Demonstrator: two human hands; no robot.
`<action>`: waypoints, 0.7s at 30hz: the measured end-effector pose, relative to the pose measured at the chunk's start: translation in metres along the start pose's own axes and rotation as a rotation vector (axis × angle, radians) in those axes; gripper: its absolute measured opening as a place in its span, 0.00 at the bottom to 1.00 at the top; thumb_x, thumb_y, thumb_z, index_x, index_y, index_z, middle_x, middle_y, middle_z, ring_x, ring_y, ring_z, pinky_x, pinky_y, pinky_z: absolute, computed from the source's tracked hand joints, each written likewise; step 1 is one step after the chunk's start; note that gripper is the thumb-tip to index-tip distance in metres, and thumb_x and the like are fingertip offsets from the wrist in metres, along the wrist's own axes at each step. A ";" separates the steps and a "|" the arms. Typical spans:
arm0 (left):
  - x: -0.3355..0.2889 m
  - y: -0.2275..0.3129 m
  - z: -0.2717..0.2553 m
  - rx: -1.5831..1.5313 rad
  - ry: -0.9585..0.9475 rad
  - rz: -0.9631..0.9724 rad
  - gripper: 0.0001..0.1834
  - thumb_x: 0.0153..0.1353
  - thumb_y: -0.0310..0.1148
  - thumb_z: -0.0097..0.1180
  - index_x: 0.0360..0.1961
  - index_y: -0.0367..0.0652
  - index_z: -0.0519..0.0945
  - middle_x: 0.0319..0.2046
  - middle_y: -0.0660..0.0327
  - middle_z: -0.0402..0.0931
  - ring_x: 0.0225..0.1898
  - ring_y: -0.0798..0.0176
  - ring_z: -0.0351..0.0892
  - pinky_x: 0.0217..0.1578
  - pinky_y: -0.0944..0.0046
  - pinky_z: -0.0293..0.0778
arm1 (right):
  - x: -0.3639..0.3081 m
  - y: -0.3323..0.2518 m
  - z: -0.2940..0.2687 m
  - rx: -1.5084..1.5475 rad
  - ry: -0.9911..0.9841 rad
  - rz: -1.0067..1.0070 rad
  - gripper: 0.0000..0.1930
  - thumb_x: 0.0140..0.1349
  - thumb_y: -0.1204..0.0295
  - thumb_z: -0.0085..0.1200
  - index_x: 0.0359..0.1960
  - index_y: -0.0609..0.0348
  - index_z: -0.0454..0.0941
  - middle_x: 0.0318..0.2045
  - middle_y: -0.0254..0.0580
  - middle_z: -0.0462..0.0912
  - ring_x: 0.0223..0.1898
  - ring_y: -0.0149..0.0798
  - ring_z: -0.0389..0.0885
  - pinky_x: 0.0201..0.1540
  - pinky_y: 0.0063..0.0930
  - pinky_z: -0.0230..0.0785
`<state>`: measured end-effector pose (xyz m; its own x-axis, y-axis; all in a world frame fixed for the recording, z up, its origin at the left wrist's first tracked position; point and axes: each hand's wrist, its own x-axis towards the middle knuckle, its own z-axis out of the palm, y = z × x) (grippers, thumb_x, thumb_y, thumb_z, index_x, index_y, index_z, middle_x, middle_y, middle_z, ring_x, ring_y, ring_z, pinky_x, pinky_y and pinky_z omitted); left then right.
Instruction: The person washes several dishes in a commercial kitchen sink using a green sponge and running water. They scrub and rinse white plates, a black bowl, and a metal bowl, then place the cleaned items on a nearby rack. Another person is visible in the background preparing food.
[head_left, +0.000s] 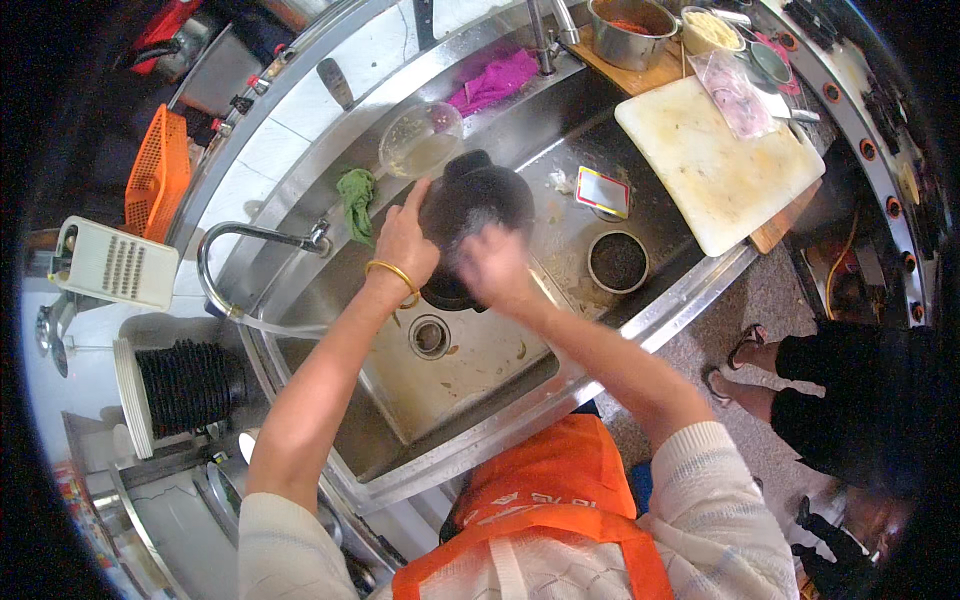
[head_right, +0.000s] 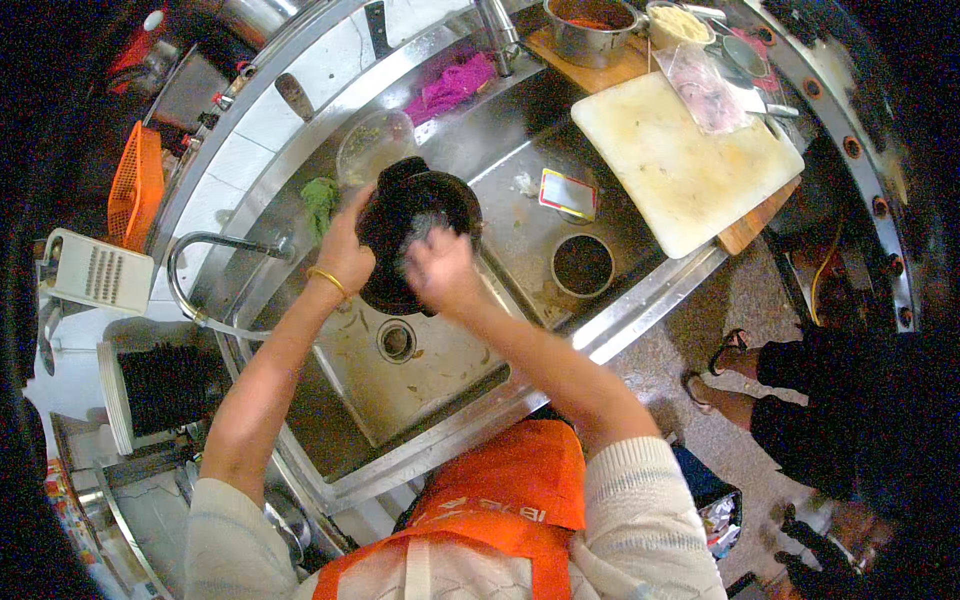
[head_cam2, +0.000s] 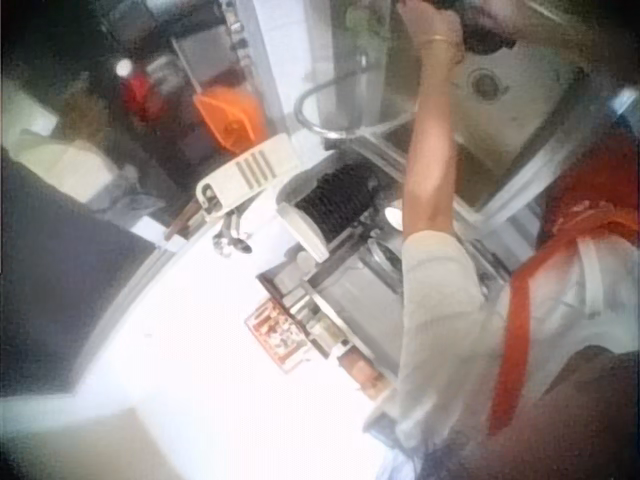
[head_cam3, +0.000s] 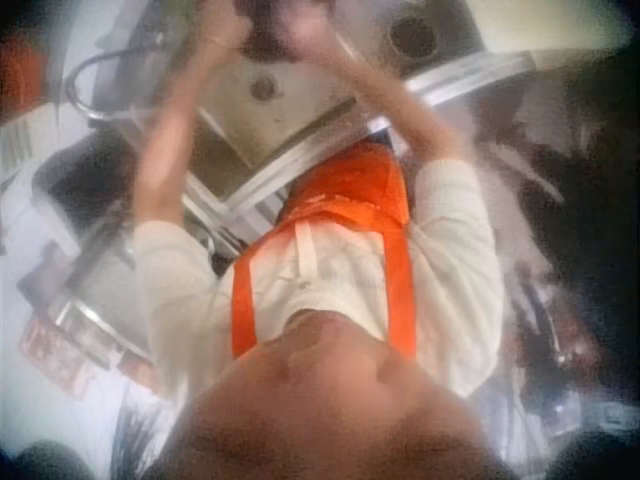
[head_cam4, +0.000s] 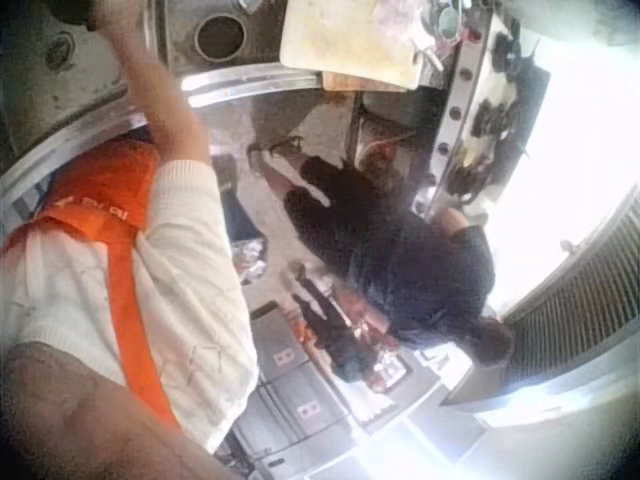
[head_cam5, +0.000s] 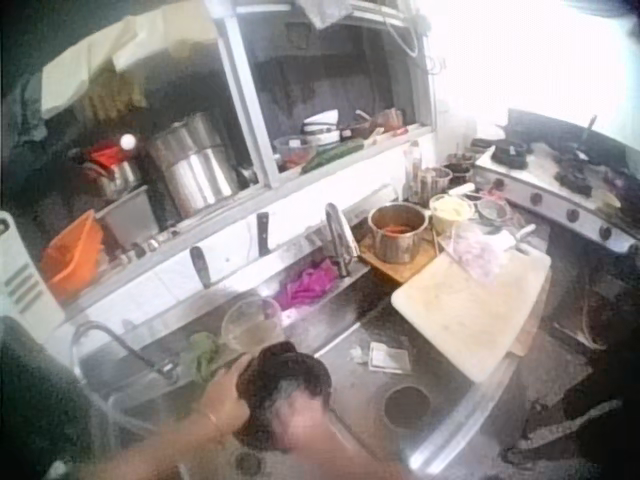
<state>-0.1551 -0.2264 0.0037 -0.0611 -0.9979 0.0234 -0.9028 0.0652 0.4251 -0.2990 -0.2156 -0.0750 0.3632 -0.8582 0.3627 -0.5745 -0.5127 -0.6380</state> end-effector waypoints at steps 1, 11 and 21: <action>-0.001 0.003 0.001 -0.002 0.017 -0.068 0.40 0.41 0.20 0.51 0.60 0.52 0.57 0.39 0.39 0.67 0.43 0.37 0.68 0.46 0.50 0.65 | -0.004 -0.019 0.016 0.216 0.000 0.180 0.11 0.46 0.67 0.55 0.30 0.57 0.72 0.28 0.51 0.69 0.30 0.54 0.70 0.36 0.47 0.59; -0.001 0.011 -0.001 -0.306 0.141 0.242 0.46 0.39 0.26 0.52 0.63 0.40 0.48 0.47 0.38 0.65 0.47 0.42 0.68 0.51 0.57 0.63 | 0.008 0.064 -0.016 -0.167 0.055 -0.268 0.06 0.47 0.66 0.53 0.24 0.53 0.73 0.26 0.43 0.69 0.33 0.44 0.68 0.34 0.37 0.57; -0.025 0.011 0.045 -0.420 0.153 -0.023 0.42 0.45 0.22 0.46 0.63 0.42 0.44 0.53 0.36 0.59 0.54 0.37 0.61 0.54 0.54 0.58 | 0.001 0.021 -0.003 0.305 0.002 0.163 0.08 0.53 0.65 0.49 0.30 0.54 0.74 0.27 0.46 0.72 0.33 0.47 0.72 0.36 0.39 0.62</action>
<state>-0.1829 -0.2007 -0.0326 0.0490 -0.9904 0.1294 -0.6500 0.0667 0.7570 -0.3125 -0.2272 -0.0862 0.2832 -0.9286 0.2400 -0.3794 -0.3383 -0.8612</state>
